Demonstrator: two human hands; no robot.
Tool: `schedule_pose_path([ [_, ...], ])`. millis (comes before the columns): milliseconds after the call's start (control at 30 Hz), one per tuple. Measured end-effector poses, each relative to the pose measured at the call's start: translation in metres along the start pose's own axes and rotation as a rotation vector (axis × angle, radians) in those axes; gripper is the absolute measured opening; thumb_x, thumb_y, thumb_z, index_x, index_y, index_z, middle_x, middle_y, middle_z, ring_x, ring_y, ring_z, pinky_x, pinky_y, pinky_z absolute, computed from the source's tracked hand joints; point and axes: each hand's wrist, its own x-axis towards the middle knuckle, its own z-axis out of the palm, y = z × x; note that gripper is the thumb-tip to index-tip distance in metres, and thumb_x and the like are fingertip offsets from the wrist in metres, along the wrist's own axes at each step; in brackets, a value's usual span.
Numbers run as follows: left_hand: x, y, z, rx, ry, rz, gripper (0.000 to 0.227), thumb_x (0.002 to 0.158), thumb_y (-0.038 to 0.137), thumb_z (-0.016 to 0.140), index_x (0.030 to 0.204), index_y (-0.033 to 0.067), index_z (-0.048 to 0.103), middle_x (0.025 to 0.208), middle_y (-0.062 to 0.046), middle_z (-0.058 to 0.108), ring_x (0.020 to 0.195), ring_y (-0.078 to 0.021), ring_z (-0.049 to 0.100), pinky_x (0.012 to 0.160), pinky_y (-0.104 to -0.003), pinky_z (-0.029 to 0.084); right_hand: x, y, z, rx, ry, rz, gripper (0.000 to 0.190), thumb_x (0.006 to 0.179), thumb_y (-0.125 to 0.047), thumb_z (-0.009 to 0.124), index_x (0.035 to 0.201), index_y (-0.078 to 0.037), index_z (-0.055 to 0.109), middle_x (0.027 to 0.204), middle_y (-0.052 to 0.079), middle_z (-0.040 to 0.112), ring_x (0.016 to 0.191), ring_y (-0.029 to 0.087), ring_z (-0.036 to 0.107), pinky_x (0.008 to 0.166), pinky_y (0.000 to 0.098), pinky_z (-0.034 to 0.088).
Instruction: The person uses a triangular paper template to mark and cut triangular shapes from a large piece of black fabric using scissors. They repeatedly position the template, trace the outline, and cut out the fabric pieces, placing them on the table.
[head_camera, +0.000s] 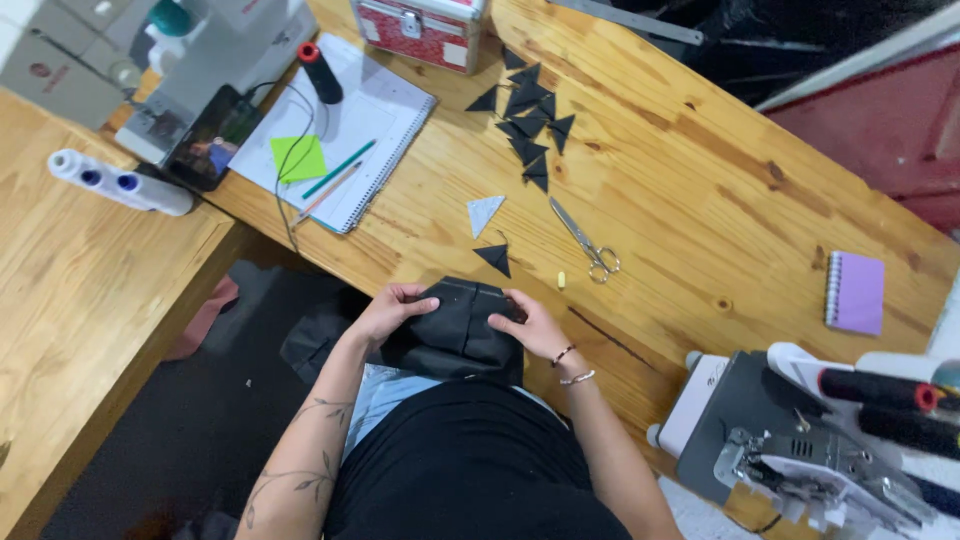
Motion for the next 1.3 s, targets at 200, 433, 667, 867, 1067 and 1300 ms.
schedule_pose_path([
  [200,-0.029,-0.02,-0.022,-0.027,0.104,0.038,0.013,0.077,0.008,0.085,0.089,0.0046,0.08,0.069,-0.008,0.072,0.06,-0.0146,0.07,0.055,-0.024,0.058,0.02,-0.025,-0.007,-0.083,0.419,-0.056,0.026,0.095,-0.029,0.076,0.113,-0.011,0.073,0.103,0.013,0.075,0.092,0.018,0.072,0.083,0.0305,0.059],
  [433,-0.057,-0.022,-0.035,-0.06,0.164,0.074,0.012,0.079,0.008,0.084,0.089,0.004,0.08,0.069,-0.006,0.072,0.061,-0.0134,0.07,0.057,-0.023,0.057,0.029,-0.056,0.035,0.134,0.112,-0.061,0.036,0.096,-0.036,0.071,0.119,-0.009,0.069,0.094,0.01,0.076,0.084,0.013,0.072,0.077,0.0234,0.06],
  [667,-0.093,-0.01,-0.063,-0.117,0.26,0.135,0.009,0.08,0.005,0.081,0.089,0.002,0.08,0.068,-0.008,0.072,0.061,-0.0139,0.071,0.059,-0.023,0.058,0.03,-0.011,0.087,0.003,-0.078,0.01,0.034,0.083,-0.025,0.086,0.11,-0.006,0.075,0.094,0.001,0.073,0.085,0.009,0.063,0.079,0.0254,0.057],
  [867,-0.122,-0.018,-0.093,-0.149,0.317,0.169,0.01,0.08,0.005,0.081,0.09,0.0027,0.079,0.069,-0.006,0.071,0.062,-0.0115,0.07,0.06,-0.023,0.058,0.04,-0.01,0.039,-0.337,0.611,-0.192,0.021,0.091,-0.03,0.079,0.104,-0.016,0.071,0.096,0.004,0.072,0.092,0.018,0.067,0.084,0.0331,0.055],
  [1067,-0.138,-0.03,-0.118,-0.182,0.34,0.171,0.009,0.081,0.003,0.079,0.09,0.0005,0.078,0.067,-0.009,0.071,0.061,-0.0157,0.072,0.058,-0.026,0.06,0.058,0.059,-0.06,-0.835,1.074,-0.061,0.053,0.076,-0.034,0.09,0.116,-0.026,0.056,0.119,0.0,0.05,0.118,0.027,0.053,0.104,0.0421,0.042],
  [1300,-0.13,-0.04,-0.128,-0.174,0.339,0.161,0.008,0.081,0.003,0.079,0.089,0.0003,0.077,0.065,-0.01,0.07,0.058,-0.0178,0.072,0.054,-0.029,0.061,0.046,0.007,-0.026,-0.979,0.976,-0.032,0.033,0.083,-0.029,0.082,0.11,-0.022,0.063,0.11,0.005,0.059,0.11,0.03,0.059,0.096,0.043,0.047],
])
